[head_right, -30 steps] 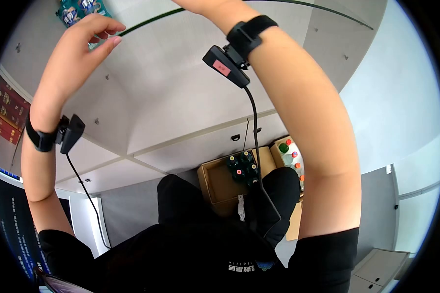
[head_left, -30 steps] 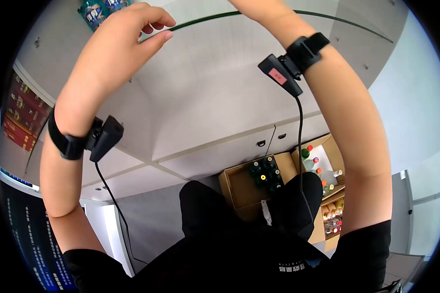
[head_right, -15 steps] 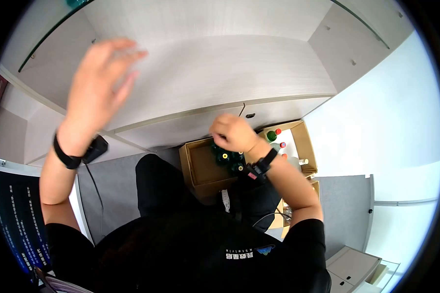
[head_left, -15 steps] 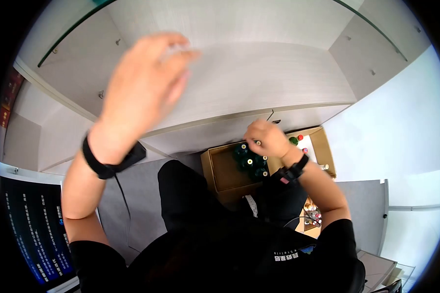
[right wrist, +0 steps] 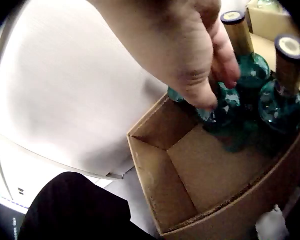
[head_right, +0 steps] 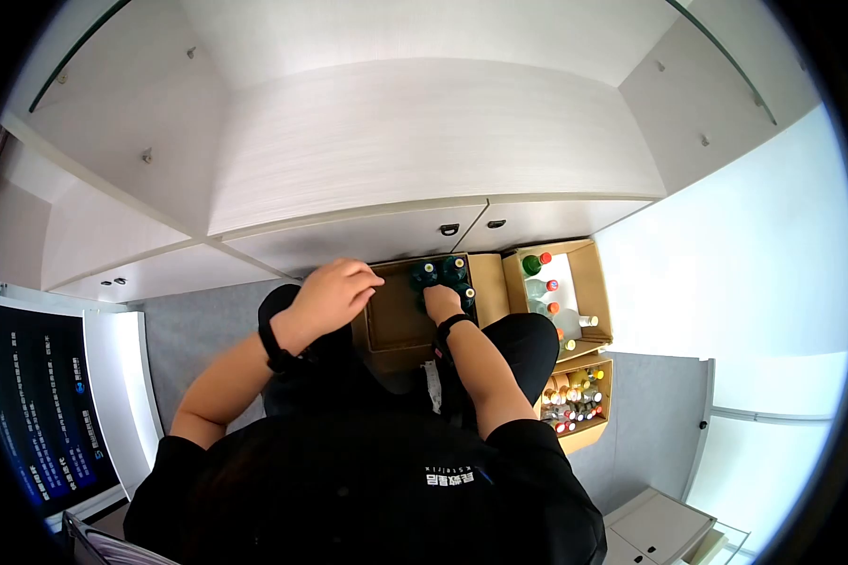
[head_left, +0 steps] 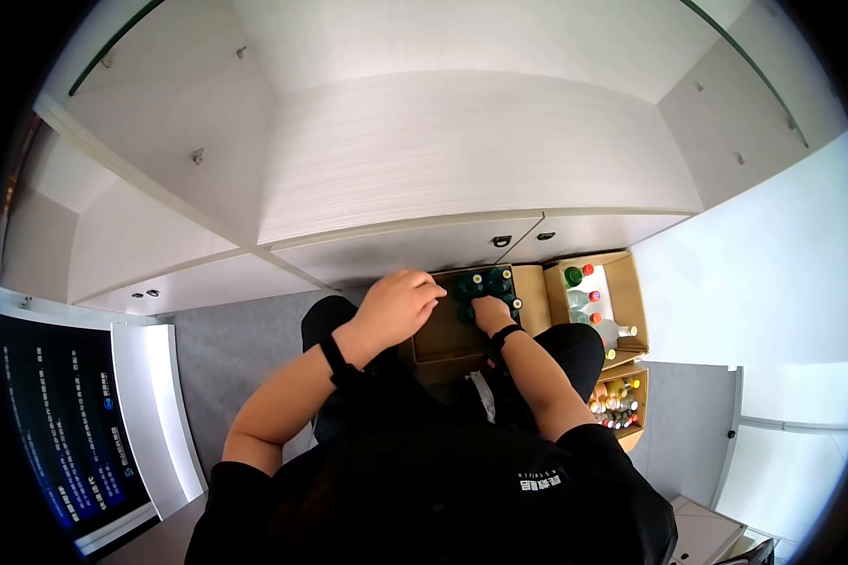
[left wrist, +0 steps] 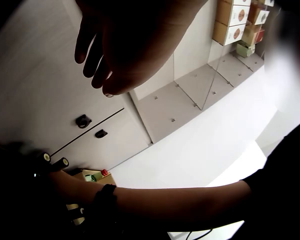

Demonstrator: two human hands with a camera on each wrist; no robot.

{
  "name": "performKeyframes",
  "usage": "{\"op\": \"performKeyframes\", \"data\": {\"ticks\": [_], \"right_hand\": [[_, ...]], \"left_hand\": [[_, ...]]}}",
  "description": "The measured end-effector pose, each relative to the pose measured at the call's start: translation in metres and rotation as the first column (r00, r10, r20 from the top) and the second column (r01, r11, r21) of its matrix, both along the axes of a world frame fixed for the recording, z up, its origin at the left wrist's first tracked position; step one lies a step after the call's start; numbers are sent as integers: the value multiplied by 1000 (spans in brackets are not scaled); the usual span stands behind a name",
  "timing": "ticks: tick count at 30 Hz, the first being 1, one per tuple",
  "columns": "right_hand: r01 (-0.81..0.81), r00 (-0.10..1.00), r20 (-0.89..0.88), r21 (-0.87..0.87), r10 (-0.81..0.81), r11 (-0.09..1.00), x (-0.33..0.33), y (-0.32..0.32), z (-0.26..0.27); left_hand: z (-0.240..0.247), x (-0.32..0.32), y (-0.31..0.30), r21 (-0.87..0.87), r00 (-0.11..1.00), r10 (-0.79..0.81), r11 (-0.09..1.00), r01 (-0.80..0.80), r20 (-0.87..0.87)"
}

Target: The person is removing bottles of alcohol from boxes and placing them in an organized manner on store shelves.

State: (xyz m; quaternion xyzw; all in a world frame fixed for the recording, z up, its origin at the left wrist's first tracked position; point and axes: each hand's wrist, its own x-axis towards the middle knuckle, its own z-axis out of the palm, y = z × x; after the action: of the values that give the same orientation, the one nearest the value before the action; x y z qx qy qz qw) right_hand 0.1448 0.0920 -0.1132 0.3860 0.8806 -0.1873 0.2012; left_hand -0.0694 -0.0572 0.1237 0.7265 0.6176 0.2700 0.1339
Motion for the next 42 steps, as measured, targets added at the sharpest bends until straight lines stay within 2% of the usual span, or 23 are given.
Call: {"op": "performKeyframes", "data": {"ticks": [2, 9, 13, 15, 17, 19, 20, 21, 22, 24, 28, 31, 32, 33, 35, 36, 37, 39, 41, 42], "right_hand": [[-36, 999, 19, -3, 36, 999, -4, 2, 7], [-79, 997, 9, -75, 80, 994, 0, 4, 60], [-99, 995, -25, -58, 98, 993, 0, -8, 133], [-113, 990, -95, -82, 105, 990, 0, -13, 175], [-149, 984, -112, -59, 142, 987, 1, -18, 225], [-220, 950, -245, -85, 194, 972, 5, -21, 275], [-210, 952, -245, -81, 184, 974, 8, -22, 294], [-249, 924, -317, -72, 215, 966, 13, -21, 312], [-289, 889, -387, -57, 246, 956, 15, -21, 330], [-316, 878, -390, -32, 279, 948, 15, -24, 365], [-382, 843, -422, -29, 335, 924, 8, -30, 419], [-327, 856, -421, 9, 300, 945, 3, -39, 454], [-275, 864, -443, -18, 239, 961, 2, -41, 461], [-286, 852, -456, 9, 258, 958, 3, -43, 464], [-232, 676, -726, -48, 126, 972, 7, -45, 465], [-245, 632, -772, -121, 64, 962, 7, -44, 465], [-255, 619, -781, -103, 81, 961, 8, -43, 467], [-338, 416, -882, 77, 222, 938, 8, -40, 470], [-372, 372, -893, 105, 252, 922, 6, -34, 463], [-418, 299, -939, 34, 173, 908, 2, -32, 462]], "left_hand": [[-21, 5, -1, -79, 998, -9, 997, 14, 62], [-72, 9, -6, -258, 999, -9, 966, 20, 43], [-83, 11, -8, -312, 997, -40, 948, 58, 63], [-90, 14, -9, -395, 995, -69, 914, 95, 79], [-106, 14, -10, -387, 990, -104, 912, 134, 96], [-112, 15, -10, -381, 983, -142, 908, 175, 115], [-114, 15, -10, -362, 975, -128, 913, 188, 183], [-112, 16, -8, -341, 961, -116, 918, 200, 251], [-105, 17, -5, -336, 960, -128, 918, 209, 247], [-88, 16, 0, -257, 905, -166, 925, 281, 392], [-40, 17, 10, -240, 844, -199, 904, 354, 497], [-13, 23, 9, -163, 792, -205, 920, 356, 574], [-8, 25, 9, -143, 769, -205, 922, 359, 606], [-4, 26, 8, -124, 745, -207, 924, 362, 634], [14, 27, 1, -84, 728, -199, 939, 333, 656], [25, 26, -1, -119, 686, -167, 930, 349, 708], [38, 26, -3, -111, 699, -171, 935, 338, 695], [64, 23, -5, -32, 716, -184, 960, 277, 673], [98, 19, -7, 43, 759, -220, 968, 246, 613], [114, 16, -7, 71, 783, -232, 970, 234, 578]]}}
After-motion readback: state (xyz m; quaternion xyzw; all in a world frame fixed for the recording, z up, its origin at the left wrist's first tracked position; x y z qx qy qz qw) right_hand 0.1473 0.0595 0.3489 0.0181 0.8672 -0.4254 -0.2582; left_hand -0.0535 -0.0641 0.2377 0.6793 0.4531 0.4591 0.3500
